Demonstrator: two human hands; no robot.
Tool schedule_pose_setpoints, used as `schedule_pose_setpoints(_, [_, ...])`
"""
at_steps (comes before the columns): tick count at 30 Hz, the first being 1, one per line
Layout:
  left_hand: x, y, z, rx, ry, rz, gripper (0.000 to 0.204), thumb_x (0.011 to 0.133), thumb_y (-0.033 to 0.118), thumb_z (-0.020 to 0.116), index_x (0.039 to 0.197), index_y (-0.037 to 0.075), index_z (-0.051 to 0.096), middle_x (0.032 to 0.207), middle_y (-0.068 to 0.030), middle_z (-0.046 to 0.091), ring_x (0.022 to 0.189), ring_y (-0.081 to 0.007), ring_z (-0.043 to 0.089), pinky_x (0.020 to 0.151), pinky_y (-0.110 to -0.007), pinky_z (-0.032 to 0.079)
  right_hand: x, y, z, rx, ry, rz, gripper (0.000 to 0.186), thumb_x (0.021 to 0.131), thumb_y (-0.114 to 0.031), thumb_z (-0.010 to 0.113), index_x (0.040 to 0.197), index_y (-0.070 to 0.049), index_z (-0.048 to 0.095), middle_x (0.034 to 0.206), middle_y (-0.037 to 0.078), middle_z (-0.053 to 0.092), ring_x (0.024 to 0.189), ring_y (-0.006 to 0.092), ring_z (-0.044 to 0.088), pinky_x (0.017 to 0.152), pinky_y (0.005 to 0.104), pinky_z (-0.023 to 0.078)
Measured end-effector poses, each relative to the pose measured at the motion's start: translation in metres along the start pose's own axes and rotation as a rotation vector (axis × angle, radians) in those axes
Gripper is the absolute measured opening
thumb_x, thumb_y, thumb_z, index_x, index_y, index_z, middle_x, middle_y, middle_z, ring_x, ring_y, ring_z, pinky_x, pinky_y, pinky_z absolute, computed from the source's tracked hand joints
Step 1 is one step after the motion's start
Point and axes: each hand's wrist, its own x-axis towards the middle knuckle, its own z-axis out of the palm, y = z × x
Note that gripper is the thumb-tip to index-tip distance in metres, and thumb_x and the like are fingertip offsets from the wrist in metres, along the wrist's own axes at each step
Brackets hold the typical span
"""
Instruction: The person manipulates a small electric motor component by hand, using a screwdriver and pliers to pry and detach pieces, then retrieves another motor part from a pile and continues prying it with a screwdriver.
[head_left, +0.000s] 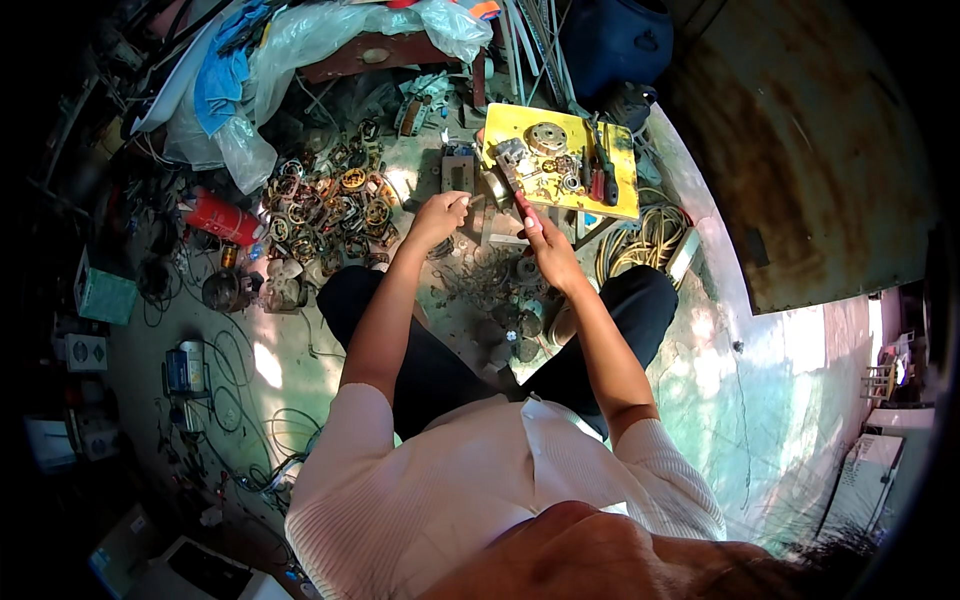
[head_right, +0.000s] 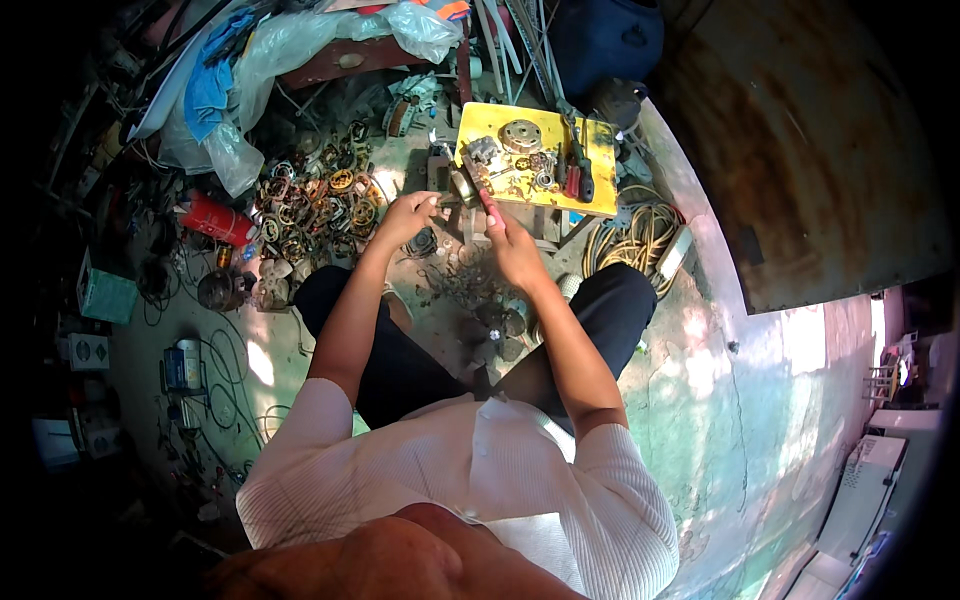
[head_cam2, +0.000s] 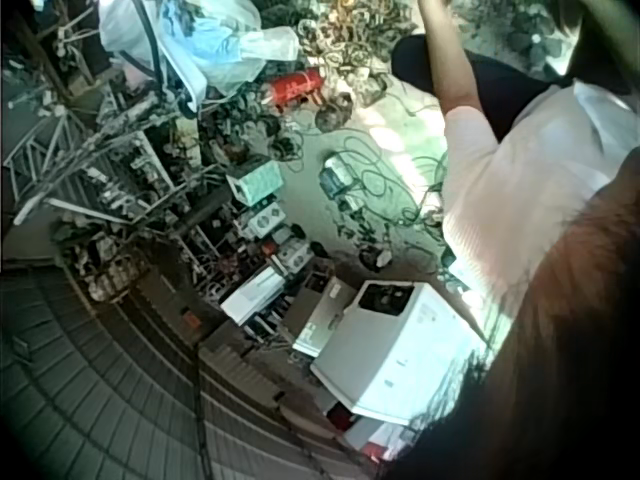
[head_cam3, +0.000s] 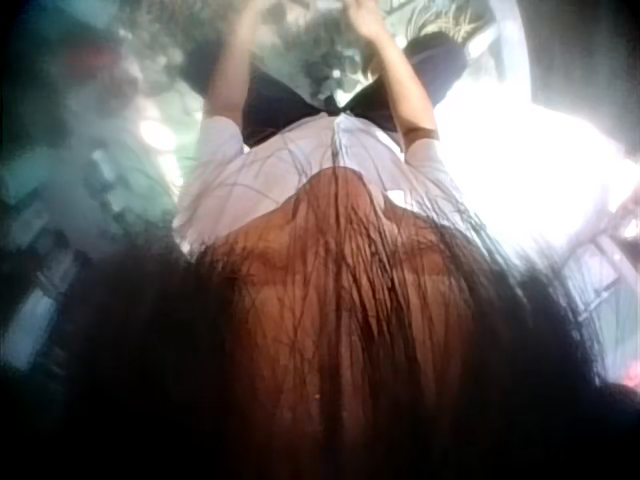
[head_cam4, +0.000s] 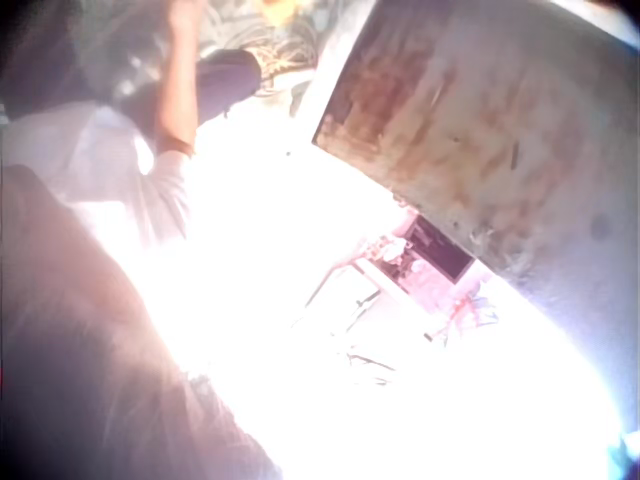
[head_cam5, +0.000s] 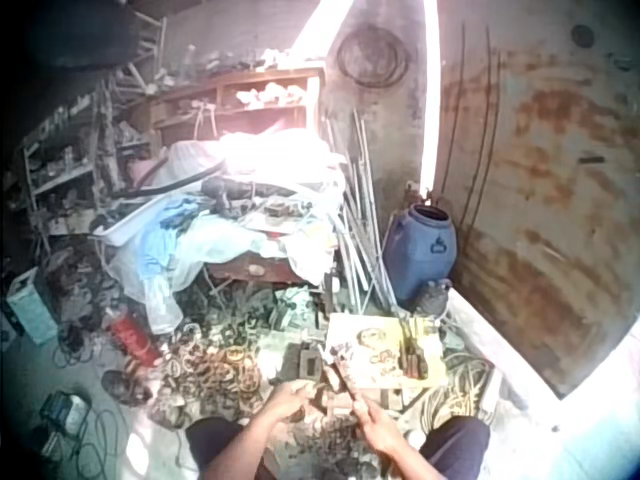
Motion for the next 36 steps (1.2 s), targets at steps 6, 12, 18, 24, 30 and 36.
schedule_pose_setpoints(6, [0.001, -0.019, -0.003, 0.223, -0.037, 0.261, 0.031, 0.097, 0.025, 0.050, 0.113, 0.001, 0.062, 0.094, -0.0186, 0.066, 0.083, -0.0355, 0.064, 0.074, -0.043, 0.048, 0.015, 0.013, -0.003, -0.068, -0.012, 0.108, 0.055, 0.102, -0.047, 0.041, 0.141, -0.008, 0.045, 0.099, 0.011, 0.062, 0.084, 0.0164, 0.059, 0.068, 0.0288, 0.049])
schedule_pose_setpoints(12, [-0.017, 0.009, 0.004, 0.416, 0.077, 0.213, 0.026, 0.096, 0.027, 0.050, 0.101, 0.005, 0.064, 0.097, -0.0194, 0.066, 0.091, -0.0428, 0.060, 0.078, -0.049, 0.047, 0.016, 0.005, -0.016, -0.093, -0.070, 0.213, 0.060, 0.099, -0.053, 0.041, 0.130, -0.003, 0.051, 0.100, 0.016, 0.066, 0.085, 0.0249, 0.062, 0.074, 0.0348, 0.049])
schedule_pose_setpoints(18, [-0.010, 0.003, 0.006, 0.488, 0.051, 0.135, 0.029, 0.098, 0.029, 0.046, 0.099, 0.006, 0.064, 0.096, -0.0196, 0.066, 0.093, -0.0422, 0.060, 0.081, -0.049, 0.046, 0.026, -0.050, -0.041, 0.128, -0.167, 0.459, 0.057, 0.098, -0.054, 0.044, 0.120, -0.003, 0.056, 0.092, 0.007, 0.064, 0.068, 0.0128, 0.053, 0.058, 0.0267, 0.044])
schedule_pose_setpoints(24, [-0.008, -0.005, 0.007, 0.326, 0.052, 0.143, 0.034, 0.098, 0.033, 0.044, 0.098, 0.006, 0.064, 0.096, -0.0203, 0.066, 0.094, -0.0429, 0.060, 0.082, -0.049, 0.046, 0.025, -0.106, -0.054, 0.156, 0.080, -0.088, 0.047, 0.103, -0.042, 0.042, 0.129, -0.005, 0.053, 0.085, 0.004, 0.058, 0.066, 0.0112, 0.049, 0.062, 0.0257, 0.044])
schedule_pose_setpoints(30, [-0.021, 0.018, 0.012, 0.403, 0.079, 0.087, 0.039, 0.100, 0.037, 0.041, 0.104, 0.005, 0.063, 0.101, -0.0216, 0.065, 0.099, -0.0427, 0.059, 0.084, -0.048, 0.045, -0.001, -0.055, -0.026, 0.033, 0.224, -0.455, 0.054, 0.106, -0.035, 0.032, 0.149, -0.003, 0.031, 0.098, 0.004, 0.053, 0.076, 0.0096, 0.046, 0.070, 0.0207, 0.040])
schedule_pose_setpoints(36, [-0.016, 0.001, 0.010, 0.385, 0.121, 0.123, 0.042, 0.101, 0.038, 0.038, 0.109, 0.004, 0.061, 0.103, -0.0218, 0.065, 0.100, -0.0427, 0.059, 0.084, -0.047, 0.045, 0.005, -0.040, -0.030, -0.174, -0.018, 0.052, 0.049, 0.104, -0.040, 0.038, 0.137, -0.005, 0.048, 0.077, 0.015, 0.058, 0.074, 0.0282, 0.058, 0.076, 0.0367, 0.046])
